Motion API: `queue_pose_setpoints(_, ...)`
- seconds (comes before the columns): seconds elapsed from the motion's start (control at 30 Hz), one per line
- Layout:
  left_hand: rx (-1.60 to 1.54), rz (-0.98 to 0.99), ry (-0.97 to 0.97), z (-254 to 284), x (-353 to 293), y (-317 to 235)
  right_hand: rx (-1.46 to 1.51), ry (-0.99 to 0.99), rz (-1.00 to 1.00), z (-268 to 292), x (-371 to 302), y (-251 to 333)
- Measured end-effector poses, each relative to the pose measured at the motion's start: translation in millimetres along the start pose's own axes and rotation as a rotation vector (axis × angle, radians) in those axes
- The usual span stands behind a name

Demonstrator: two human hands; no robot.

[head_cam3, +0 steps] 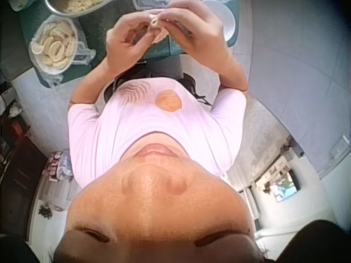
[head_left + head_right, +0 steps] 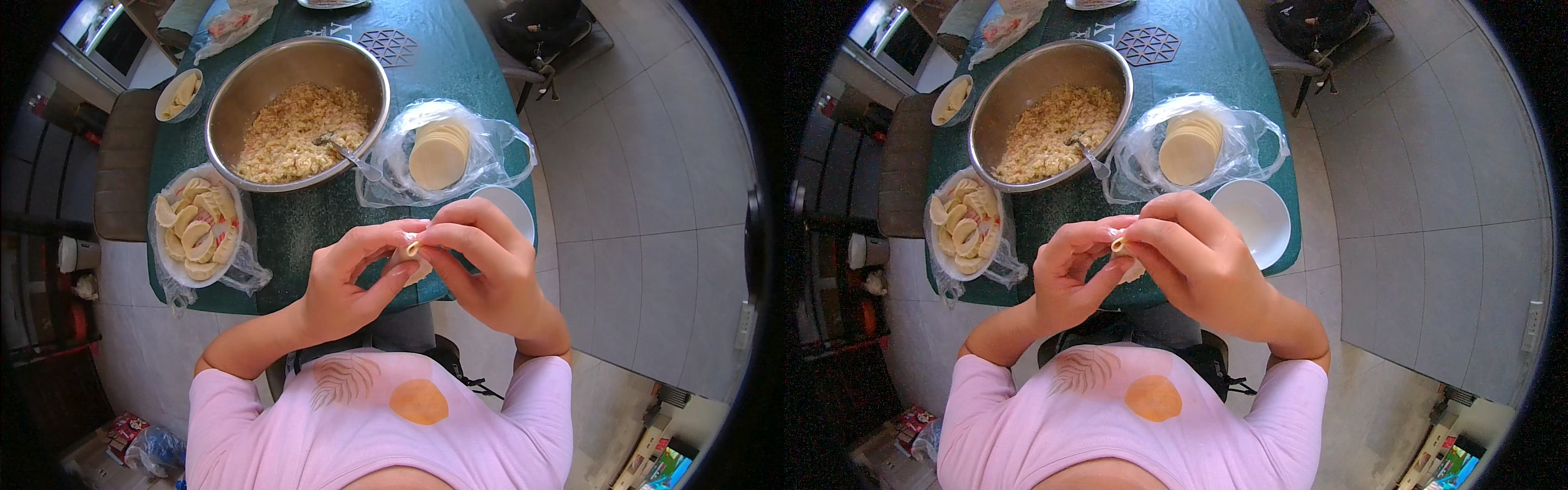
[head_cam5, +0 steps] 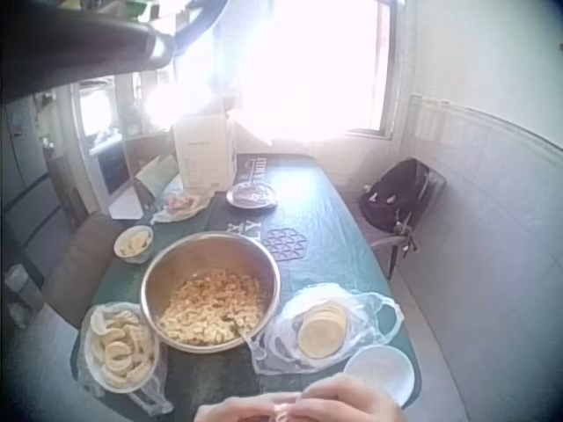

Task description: The person sits at a table and assembles dumplings by hand. They place a spoonful of filling onto a round wrapper, fold the edges to seal the filling inside, and place the finished dumpling on a plate. The process is repeated for multiple dumplings.

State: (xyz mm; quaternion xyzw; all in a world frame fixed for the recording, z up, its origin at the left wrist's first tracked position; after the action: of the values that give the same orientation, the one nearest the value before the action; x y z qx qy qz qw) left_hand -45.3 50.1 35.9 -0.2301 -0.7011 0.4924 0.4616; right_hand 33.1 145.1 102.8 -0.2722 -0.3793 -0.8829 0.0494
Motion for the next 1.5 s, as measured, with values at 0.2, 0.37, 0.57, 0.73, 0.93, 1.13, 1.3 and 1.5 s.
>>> queue_pose_setpoints(0.2, 0.001, 0.047, -0.003, -0.3, 0.0, 2.5, -0.108, 0.012, 0.072, -5.9, -1.1, 3.2)
queue_pose_setpoints(0.37, 0.022, 0.12, -0.02, 4.5, -4.2, 8.1, -0.039, 0.054, -0.028, -6.9, 2.9, 2.0)
queue_pose_setpoints(0.57, -0.013, 0.202, 0.018, 4.4, -7.2, 13.8, -0.151, 0.118, 0.099, -14.0, 6.1, 6.3)
queue_pose_setpoints(0.73, -0.441, 0.272, -0.037, 16.5, -7.0, 24.2, 0.065, 0.05, -0.18, -7.2, 10.2, -6.7)
queue_pose_setpoints(0.93, -0.723, 0.195, -0.299, 43.4, -9.6, 23.7, 0.573, 0.179, -0.606, -66.8, -14.7, -29.6)
queue_pose_setpoints(1.13, -0.647, 0.137, -0.341, 70.9, -16.3, 19.9, 0.957, -0.01, -0.659, -112.8, -5.9, -28.4)
queue_pose_setpoints(1.3, -0.258, -0.009, -0.343, 99.7, -27.8, 6.1, 0.763, 0.005, -0.588, -116.4, 8.4, -26.1)
queue_pose_setpoints(1.5, -0.036, -0.116, -0.372, 124.0, -47.2, -15.4, 0.443, 0.012, -0.338, -114.8, 31.2, -6.4)
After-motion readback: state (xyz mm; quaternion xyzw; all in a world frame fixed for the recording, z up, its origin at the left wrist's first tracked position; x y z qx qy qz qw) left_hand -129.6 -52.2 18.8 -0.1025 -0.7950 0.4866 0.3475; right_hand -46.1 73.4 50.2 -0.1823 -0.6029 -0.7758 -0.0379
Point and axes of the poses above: each hand's wrist, its own x-axis towards the middle knuckle, its own z-axis out of the back of the hand, y = z × x, the point moved 8 cm from there along x, towards the middle knuckle, and after that the axes turned 2 degrees about x, right-handed, at the moved point
